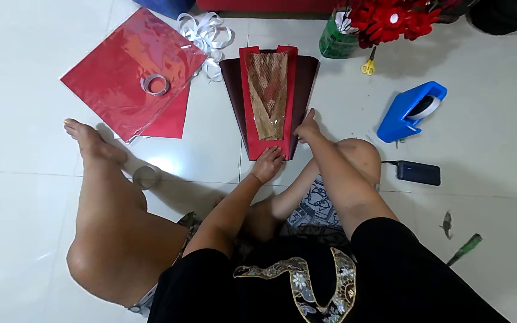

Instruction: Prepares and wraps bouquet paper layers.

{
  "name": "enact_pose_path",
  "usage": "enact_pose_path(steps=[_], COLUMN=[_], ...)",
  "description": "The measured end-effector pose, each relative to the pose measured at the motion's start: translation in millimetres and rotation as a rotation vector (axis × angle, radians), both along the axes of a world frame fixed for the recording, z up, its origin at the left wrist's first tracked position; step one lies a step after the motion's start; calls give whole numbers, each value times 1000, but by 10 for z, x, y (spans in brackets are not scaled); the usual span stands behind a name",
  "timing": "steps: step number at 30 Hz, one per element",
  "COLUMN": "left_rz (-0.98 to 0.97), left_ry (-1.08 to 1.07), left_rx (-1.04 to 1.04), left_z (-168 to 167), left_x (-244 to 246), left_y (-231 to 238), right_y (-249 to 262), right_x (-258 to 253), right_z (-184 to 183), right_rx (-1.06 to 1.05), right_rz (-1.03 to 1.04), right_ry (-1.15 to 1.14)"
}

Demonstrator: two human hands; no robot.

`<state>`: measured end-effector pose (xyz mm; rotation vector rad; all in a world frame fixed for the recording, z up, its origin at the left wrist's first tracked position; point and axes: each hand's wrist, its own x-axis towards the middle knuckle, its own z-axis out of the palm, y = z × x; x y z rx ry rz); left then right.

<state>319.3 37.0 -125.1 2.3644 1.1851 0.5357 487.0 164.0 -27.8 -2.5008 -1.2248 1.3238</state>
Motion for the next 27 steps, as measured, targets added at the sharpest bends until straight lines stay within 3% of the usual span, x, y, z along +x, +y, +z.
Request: enact_pose_path(steps=[27], left_rz=[75], left_ry=[-77], left_rx=[63], left_z=[-53], left_x=[48], left_y=[-26], right_y=[-273], right_x=[-79], right_z=[47], right_rx=[16], right_rz=[187], right_ry=[-60])
